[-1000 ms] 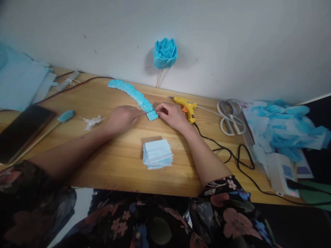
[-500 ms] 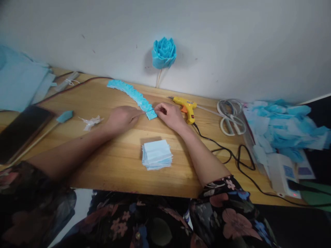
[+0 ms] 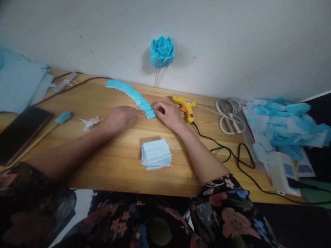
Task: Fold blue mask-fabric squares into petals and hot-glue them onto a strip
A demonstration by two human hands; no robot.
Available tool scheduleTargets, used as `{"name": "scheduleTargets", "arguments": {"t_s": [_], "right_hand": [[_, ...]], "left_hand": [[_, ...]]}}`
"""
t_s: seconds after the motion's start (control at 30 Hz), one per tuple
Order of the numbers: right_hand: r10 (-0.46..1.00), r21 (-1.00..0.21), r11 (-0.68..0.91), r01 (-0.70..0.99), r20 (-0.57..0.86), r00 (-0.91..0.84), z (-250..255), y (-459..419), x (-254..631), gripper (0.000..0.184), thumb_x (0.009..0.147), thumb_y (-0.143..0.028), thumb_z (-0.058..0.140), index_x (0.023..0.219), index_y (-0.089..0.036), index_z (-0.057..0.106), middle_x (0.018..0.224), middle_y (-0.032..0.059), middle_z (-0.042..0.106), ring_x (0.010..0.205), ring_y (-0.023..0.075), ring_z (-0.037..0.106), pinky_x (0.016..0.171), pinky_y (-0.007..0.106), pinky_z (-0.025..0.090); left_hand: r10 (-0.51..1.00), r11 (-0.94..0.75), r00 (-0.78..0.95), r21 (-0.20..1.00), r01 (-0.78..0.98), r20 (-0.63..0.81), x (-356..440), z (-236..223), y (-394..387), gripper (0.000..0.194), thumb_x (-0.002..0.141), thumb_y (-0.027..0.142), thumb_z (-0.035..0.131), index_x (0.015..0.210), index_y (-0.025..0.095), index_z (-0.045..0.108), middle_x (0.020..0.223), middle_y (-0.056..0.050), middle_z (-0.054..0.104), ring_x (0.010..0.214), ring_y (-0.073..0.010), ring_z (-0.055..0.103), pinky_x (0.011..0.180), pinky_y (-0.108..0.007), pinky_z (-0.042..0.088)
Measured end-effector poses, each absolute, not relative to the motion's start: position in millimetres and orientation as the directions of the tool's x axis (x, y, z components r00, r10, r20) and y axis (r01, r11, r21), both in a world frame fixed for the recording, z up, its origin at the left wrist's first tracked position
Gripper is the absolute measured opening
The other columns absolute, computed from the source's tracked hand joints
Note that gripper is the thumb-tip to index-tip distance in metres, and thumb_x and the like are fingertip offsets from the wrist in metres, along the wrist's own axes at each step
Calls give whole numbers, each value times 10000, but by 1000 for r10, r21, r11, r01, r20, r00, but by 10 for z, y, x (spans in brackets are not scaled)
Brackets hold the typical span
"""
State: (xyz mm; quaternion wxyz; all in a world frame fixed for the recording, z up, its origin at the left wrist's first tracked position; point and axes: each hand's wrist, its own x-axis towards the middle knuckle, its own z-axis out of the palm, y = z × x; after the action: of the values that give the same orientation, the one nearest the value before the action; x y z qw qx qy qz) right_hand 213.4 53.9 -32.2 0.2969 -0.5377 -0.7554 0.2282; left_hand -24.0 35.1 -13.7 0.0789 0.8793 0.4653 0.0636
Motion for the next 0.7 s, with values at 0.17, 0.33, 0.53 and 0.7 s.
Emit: {"name": "scheduleTargets", "arguments": {"t_s": [0.17, 0.33, 0.53, 0.7], "right_hand": [[940, -661, 341, 668, 220, -262, -330, 549, 2134, 59, 847, -220, 677, 844, -211, 736, 801, 12, 752, 667, 160, 587, 638, 303, 412], [925, -652, 379, 657, 253, -282, -340, 531, 2130, 51, 852, -223, 678, 824, -214, 720, 805, 7, 748, 685, 161, 603, 656, 305, 438], [835, -591, 516, 620, 508, -210, -298, 496, 2170, 254, 991, -393, 546, 906, -234, 724, 929, 55, 770, 872, 221, 681, 814, 387, 537], [733, -416, 654, 632, 553, -396, -279, 495, 2165, 392, 1035, -486, 474, 992, -263, 794, 1249, 76, 760, 1205, 284, 646, 1085, 526, 471]], "left_hand": [[802, -591, 597, 128, 796, -4, -241, -103, 347, 486, 1019, 149, 376, 1392, 244, 674, 1136, -86, 779, 1044, -259, 702, 797, -342, 468], [793, -607, 609, 92, 789, 7, -237, -115, 350, 465, 1028, 167, 382, 1365, 251, 690, 1044, -91, 773, 1004, -262, 699, 761, -338, 448], [787, -616, 617, 99, 782, 20, -232, -116, 351, 459, 1029, 180, 390, 1364, 264, 692, 1086, -90, 778, 1019, -273, 704, 768, -347, 454], [779, -626, 626, 92, 774, 32, -235, -89, 336, 472, 1031, 179, 361, 1348, 257, 702, 1033, -95, 781, 986, -254, 695, 749, -330, 440]]}}
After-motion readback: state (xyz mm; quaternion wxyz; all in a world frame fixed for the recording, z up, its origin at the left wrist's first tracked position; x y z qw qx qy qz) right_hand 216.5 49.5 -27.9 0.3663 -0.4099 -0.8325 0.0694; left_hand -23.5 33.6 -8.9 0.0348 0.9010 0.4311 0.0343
